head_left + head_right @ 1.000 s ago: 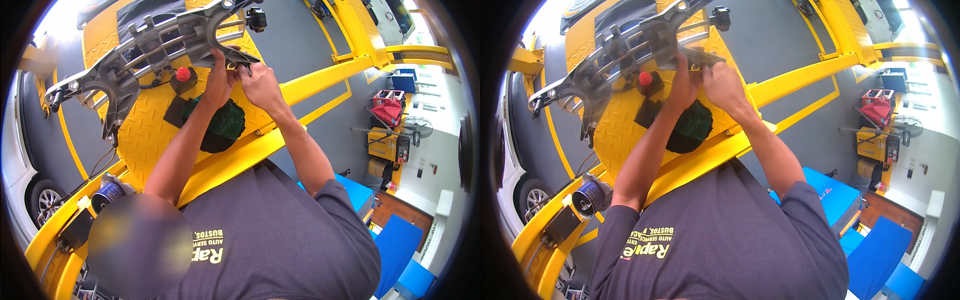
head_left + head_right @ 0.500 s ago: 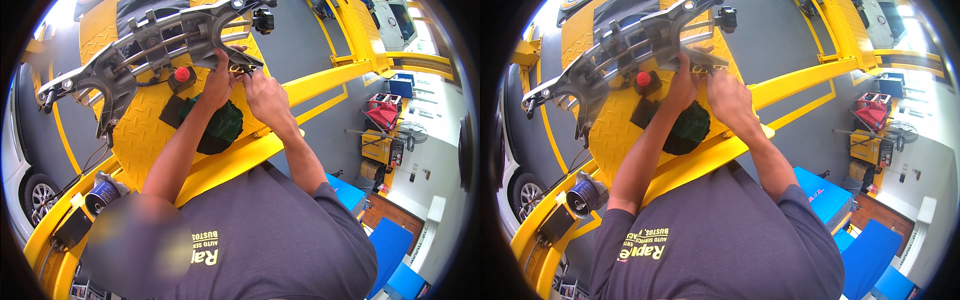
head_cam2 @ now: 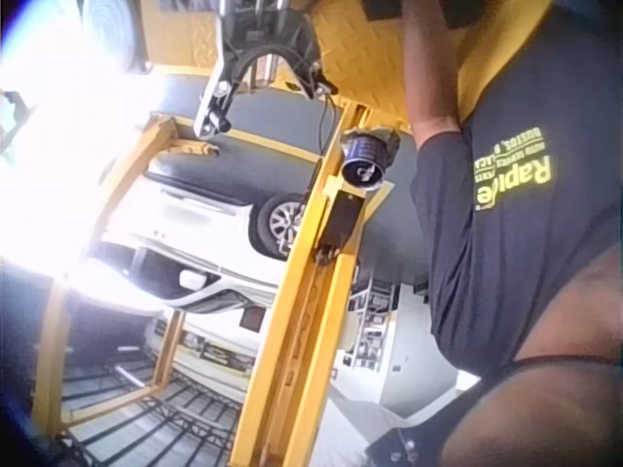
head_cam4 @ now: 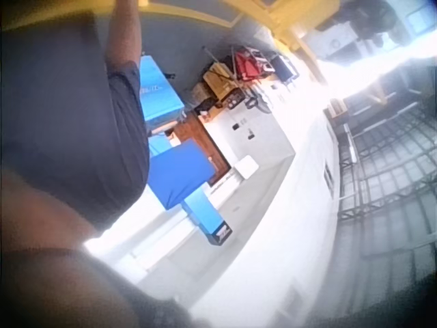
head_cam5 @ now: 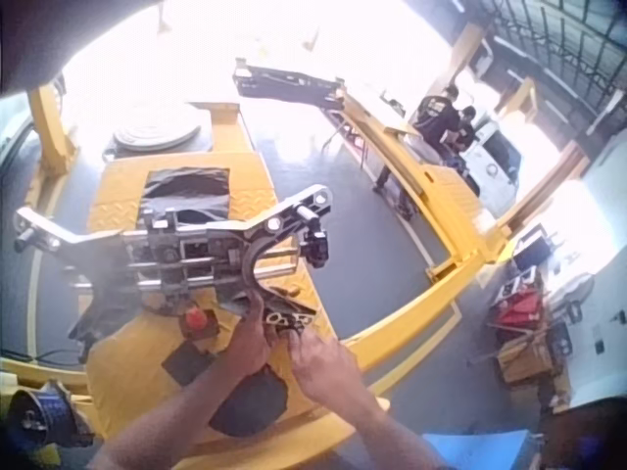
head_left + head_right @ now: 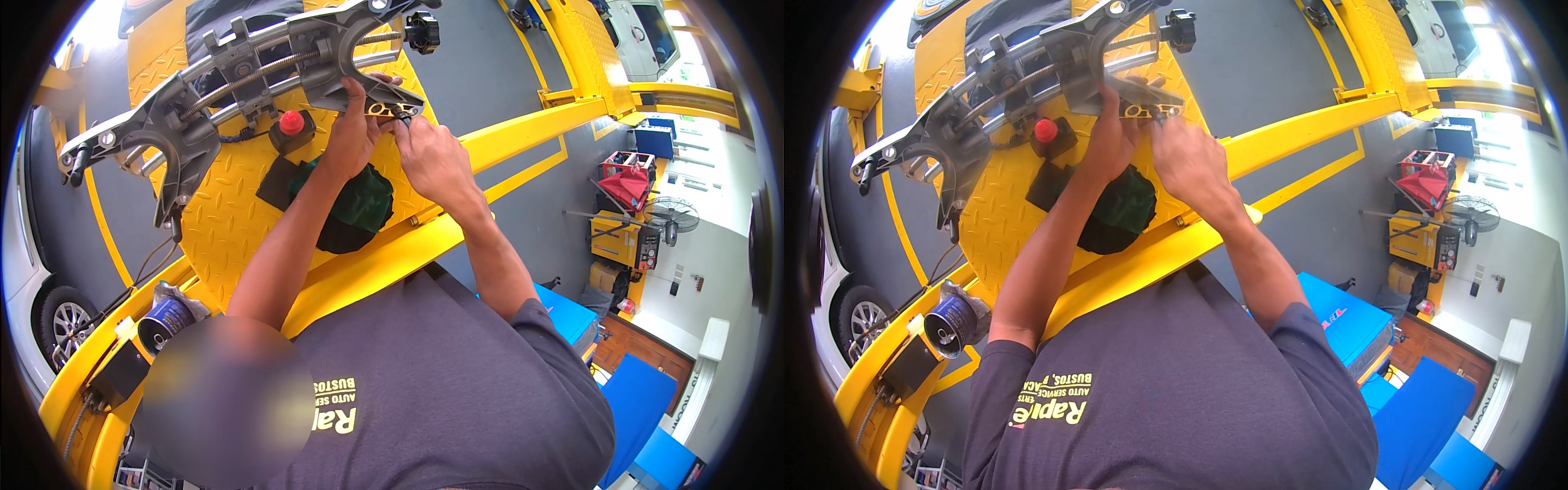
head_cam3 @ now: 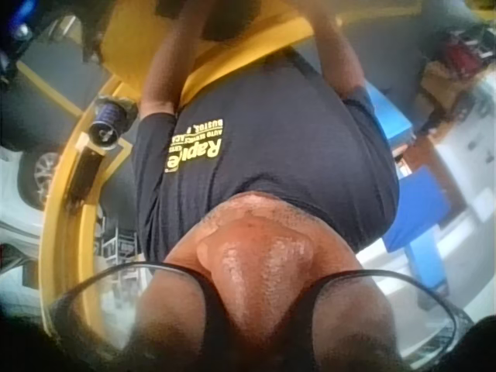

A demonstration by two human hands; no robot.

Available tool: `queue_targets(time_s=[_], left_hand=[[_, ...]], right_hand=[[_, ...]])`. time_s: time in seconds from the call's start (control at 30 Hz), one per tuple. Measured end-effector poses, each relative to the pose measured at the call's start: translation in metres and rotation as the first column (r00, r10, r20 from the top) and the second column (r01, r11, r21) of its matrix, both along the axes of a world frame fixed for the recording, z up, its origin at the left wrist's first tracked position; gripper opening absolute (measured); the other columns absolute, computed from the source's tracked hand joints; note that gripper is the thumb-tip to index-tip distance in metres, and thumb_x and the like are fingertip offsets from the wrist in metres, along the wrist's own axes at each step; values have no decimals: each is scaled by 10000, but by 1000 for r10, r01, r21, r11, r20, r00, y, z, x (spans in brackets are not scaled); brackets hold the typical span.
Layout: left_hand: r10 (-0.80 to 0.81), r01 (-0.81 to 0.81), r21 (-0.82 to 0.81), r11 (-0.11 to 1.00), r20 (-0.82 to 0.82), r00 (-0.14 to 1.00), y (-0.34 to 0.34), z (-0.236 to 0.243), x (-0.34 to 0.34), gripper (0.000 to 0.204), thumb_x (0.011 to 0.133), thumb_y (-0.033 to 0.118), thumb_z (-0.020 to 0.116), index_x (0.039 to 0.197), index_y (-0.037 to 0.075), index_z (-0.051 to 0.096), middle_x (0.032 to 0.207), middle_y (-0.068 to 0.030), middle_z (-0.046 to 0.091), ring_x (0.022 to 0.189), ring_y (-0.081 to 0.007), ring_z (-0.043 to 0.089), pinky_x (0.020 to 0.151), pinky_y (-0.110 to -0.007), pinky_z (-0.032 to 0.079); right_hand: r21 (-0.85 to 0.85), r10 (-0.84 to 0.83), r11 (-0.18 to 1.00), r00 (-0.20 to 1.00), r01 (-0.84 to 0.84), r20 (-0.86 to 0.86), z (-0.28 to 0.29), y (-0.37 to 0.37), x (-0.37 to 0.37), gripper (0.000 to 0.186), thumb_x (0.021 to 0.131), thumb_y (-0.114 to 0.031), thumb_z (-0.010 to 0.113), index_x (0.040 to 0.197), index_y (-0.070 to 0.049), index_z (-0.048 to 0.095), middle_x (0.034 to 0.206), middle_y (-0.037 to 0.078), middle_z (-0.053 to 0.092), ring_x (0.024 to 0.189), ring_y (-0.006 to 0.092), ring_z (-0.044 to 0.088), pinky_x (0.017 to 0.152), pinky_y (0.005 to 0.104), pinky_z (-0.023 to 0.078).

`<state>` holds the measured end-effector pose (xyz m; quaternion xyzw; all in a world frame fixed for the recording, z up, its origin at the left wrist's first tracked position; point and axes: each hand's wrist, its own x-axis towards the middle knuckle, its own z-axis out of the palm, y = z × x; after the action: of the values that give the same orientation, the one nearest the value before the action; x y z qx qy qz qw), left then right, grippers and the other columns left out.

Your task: The person applies lubricant from a bottle to a metal pin, inserts the pin into a wheel alignment clamp, and uses a hex key to tighten the assembly while wiping it with a cloth.

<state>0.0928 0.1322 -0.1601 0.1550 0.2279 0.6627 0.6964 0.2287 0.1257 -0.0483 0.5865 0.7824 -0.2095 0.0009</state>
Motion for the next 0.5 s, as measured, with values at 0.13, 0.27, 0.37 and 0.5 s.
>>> queue_targets(time_s=[0.13, 0.27, 0.37, 0.5], left_hand=[[-9, 9, 3, 1000, 14, 1000, -1, -5, 0, 669, 1087, 726, 381, 1370, 172, 626, 1346, -18, 708, 1222, -151, 689, 1020, -314, 560], [-6, 6, 10, 1000, -2, 1000, 0, -7, -1, 675, 1094, 719, 381, 1385, 160, 623, 1298, -28, 703, 1155, -139, 690, 994, -315, 566], [-19, 19, -12, 1000, 37, 999, 1, -4, -2, 677, 1102, 710, 379, 1398, 150, 617, 1264, -30, 698, 1110, -137, 689, 979, -322, 575], [16, -16, -16, 1000, -7, 1000, 1, -3, -3, 685, 1107, 702, 381, 1403, 128, 609, 1256, -46, 695, 1101, -147, 694, 962, -322, 582]], right_hand=[[16, 18, 1000, 1000, -18, 8, -5, 3, -3, 510, 1155, -392, 489, 1009, 56, 686, 951, 340, 746, 901, 544, 729, 849, 616, 580], [52, 91, 994, 995, -94, 49, -4, 7, -6, 494, 1153, -381, 503, 1015, 57, 687, 945, 336, 740, 891, 551, 712, 830, 624, 563], [121, 169, 981, 972, -150, -162, -48, 34, 11, 496, 1159, -386, 513, 979, 47, 676, 859, 270, 724, 783, 461, 709, 761, 562, 556], [-274, -171, 959, 923, 75, -345, -37, 41, -5, 524, 1169, -408, 511, 964, 50, 660, 776, 163, 643, 686, 295, 621, 685, 457, 521]])
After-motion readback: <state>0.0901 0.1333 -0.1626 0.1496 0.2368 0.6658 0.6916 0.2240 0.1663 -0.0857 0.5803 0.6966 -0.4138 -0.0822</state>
